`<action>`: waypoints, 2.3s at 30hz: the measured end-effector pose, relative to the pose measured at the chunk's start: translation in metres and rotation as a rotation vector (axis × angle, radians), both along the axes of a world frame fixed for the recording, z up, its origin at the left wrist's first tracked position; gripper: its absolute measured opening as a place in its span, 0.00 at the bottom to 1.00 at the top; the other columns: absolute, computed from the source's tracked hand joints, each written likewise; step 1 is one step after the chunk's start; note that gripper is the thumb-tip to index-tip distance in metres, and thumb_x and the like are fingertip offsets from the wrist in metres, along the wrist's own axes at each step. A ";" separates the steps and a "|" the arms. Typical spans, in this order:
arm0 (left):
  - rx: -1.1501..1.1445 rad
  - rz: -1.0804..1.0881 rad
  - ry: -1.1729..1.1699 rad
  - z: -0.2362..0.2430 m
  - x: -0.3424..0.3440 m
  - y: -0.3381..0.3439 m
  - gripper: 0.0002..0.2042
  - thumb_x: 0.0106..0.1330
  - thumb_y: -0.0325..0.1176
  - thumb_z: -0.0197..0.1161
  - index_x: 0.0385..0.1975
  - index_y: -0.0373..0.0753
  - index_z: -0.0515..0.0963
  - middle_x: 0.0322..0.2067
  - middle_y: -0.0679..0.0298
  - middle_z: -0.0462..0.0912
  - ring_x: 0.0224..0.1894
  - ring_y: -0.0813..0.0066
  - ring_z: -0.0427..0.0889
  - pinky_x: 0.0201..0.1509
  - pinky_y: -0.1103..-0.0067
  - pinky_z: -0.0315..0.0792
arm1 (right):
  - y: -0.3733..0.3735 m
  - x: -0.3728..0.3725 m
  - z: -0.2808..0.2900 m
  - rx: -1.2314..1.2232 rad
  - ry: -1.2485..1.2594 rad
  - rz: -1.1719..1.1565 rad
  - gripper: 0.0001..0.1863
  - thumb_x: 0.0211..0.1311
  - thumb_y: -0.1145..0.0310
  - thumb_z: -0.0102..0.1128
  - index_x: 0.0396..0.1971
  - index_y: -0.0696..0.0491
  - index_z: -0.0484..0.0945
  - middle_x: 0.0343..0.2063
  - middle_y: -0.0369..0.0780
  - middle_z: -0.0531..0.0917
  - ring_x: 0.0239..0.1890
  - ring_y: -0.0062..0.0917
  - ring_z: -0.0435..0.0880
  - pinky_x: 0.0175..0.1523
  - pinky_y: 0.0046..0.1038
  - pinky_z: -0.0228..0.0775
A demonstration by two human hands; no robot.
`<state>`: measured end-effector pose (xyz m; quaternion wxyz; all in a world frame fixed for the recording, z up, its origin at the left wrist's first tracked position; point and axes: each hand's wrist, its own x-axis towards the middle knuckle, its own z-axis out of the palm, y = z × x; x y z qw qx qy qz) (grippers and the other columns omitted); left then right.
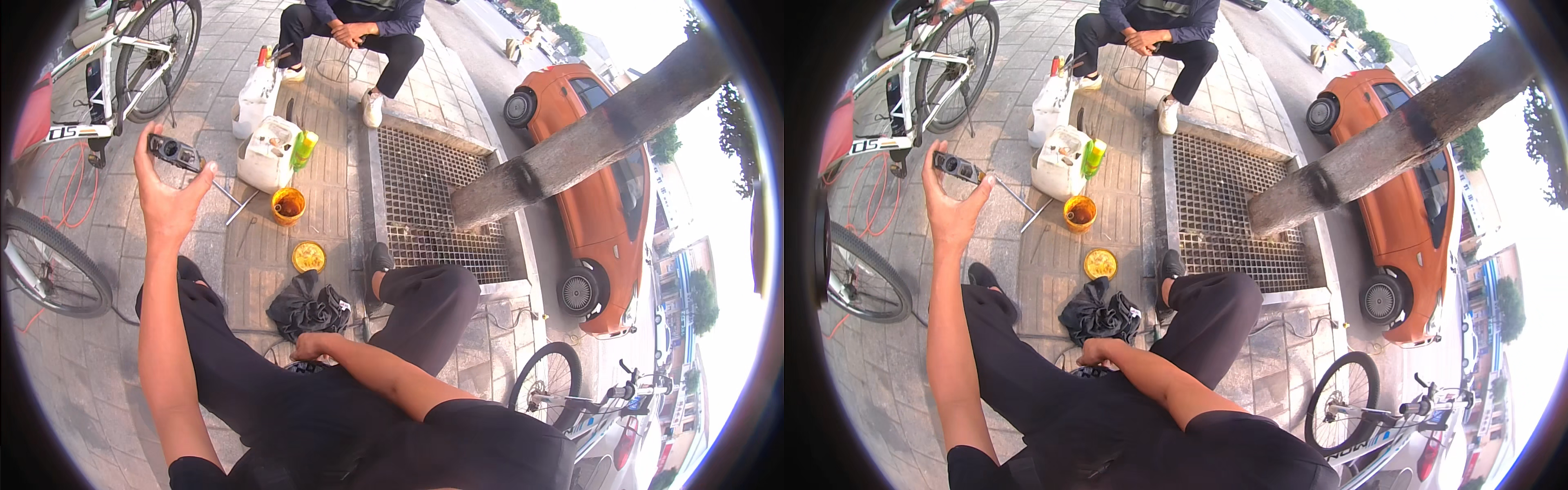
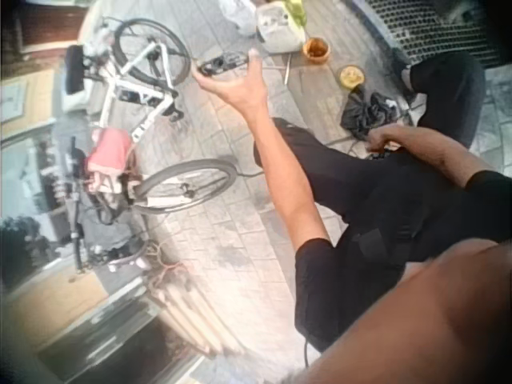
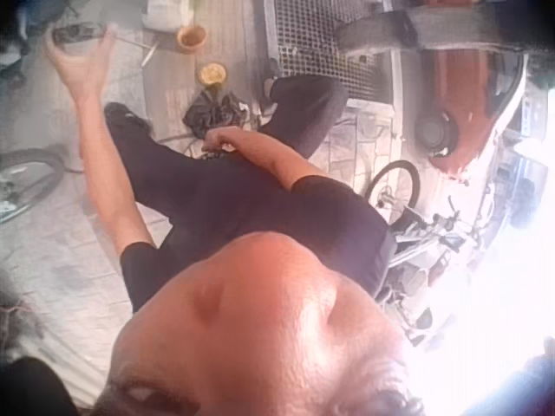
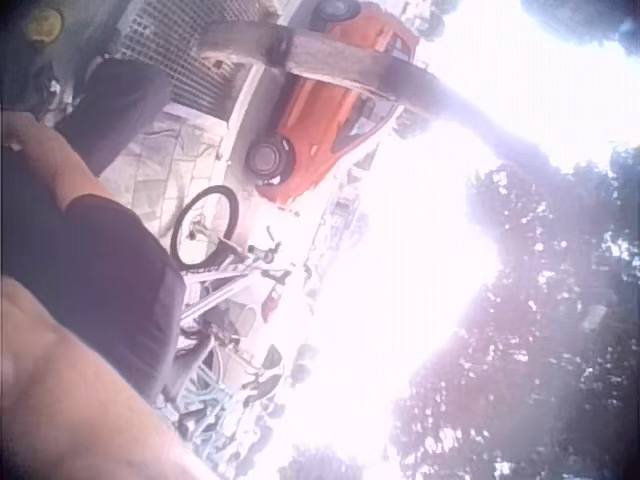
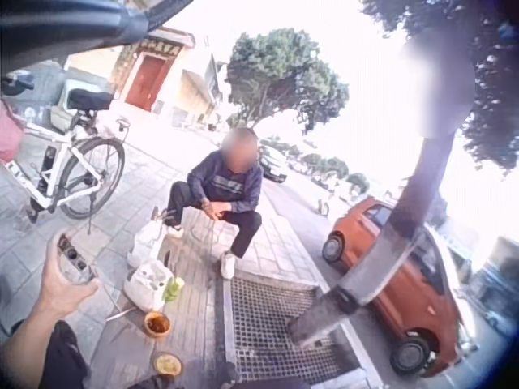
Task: The person uses a screwdriver to adjust a bicycle pedal held in their hands. They then wipe the pedal with a cloth, insert a small metal pin, and attach the pedal to the bicycle crank arm, tightening it with the screwdriver.
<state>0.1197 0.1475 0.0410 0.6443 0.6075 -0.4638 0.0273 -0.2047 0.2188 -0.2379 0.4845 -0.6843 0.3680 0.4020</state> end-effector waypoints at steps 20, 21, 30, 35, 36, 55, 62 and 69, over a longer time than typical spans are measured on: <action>0.037 -0.259 0.203 -0.038 0.075 0.001 0.22 0.65 0.27 0.78 0.57 0.29 0.80 0.54 0.58 0.86 0.58 0.68 0.84 0.67 0.70 0.74 | 0.056 0.049 -0.049 0.357 -0.009 -0.082 0.34 0.66 0.44 0.61 0.48 0.65 0.89 0.51 0.58 0.90 0.53 0.48 0.91 0.61 0.43 0.79; 0.064 -0.272 0.143 -0.046 0.097 0.016 0.17 0.70 0.29 0.73 0.55 0.29 0.82 0.58 0.56 0.85 0.63 0.64 0.82 0.73 0.65 0.70 | 0.052 0.054 -0.040 0.406 -0.004 -0.046 0.34 0.66 0.45 0.60 0.47 0.66 0.89 0.50 0.60 0.89 0.54 0.51 0.90 0.61 0.43 0.79; 0.159 -0.098 0.380 -0.060 0.112 -0.083 0.19 0.74 0.30 0.68 0.61 0.30 0.79 0.64 0.46 0.81 0.70 0.51 0.78 0.81 0.47 0.59 | 0.003 0.073 -0.035 0.594 0.020 0.027 0.29 0.64 0.53 0.57 0.43 0.67 0.89 0.47 0.63 0.88 0.53 0.56 0.88 0.60 0.47 0.78; 0.402 0.090 0.125 -0.075 0.083 -0.150 0.44 0.56 0.26 0.87 0.69 0.27 0.64 0.61 0.45 0.77 0.63 0.61 0.82 0.72 0.66 0.77 | -0.030 0.116 0.007 0.591 -0.088 0.007 0.28 0.67 0.53 0.54 0.42 0.67 0.89 0.45 0.62 0.88 0.52 0.57 0.88 0.61 0.48 0.78; 0.323 0.033 0.100 -0.086 0.089 -0.158 0.47 0.54 0.27 0.88 0.70 0.28 0.61 0.63 0.46 0.74 0.65 0.61 0.78 0.74 0.66 0.74 | -0.033 0.126 0.022 0.587 -0.091 -0.008 0.28 0.68 0.54 0.53 0.42 0.67 0.89 0.45 0.62 0.89 0.51 0.57 0.88 0.61 0.48 0.78; 0.571 -0.147 0.345 -0.065 0.110 -0.240 0.54 0.51 0.30 0.89 0.75 0.31 0.56 0.68 0.48 0.65 0.66 0.59 0.73 0.70 0.66 0.71 | -0.165 0.184 0.144 0.001 -0.126 -0.429 0.23 0.73 0.55 0.52 0.44 0.62 0.84 0.38 0.60 0.89 0.46 0.55 0.89 0.58 0.52 0.79; 0.514 -0.370 -0.072 -0.126 0.193 -0.282 0.54 0.49 0.28 0.91 0.73 0.29 0.58 0.65 0.50 0.70 0.56 0.66 0.81 0.55 0.73 0.81 | -0.171 0.287 0.065 0.115 -0.064 -0.499 0.26 0.72 0.53 0.52 0.38 0.63 0.87 0.41 0.61 0.89 0.48 0.57 0.88 0.59 0.51 0.79; 0.401 -0.465 -0.212 -0.135 0.228 -0.331 0.53 0.45 0.28 0.87 0.74 0.28 0.61 0.66 0.47 0.72 0.68 0.54 0.74 0.74 0.65 0.69 | -0.188 0.361 0.045 0.086 0.027 -0.535 0.27 0.71 0.52 0.52 0.36 0.64 0.89 0.41 0.62 0.89 0.50 0.56 0.89 0.60 0.51 0.79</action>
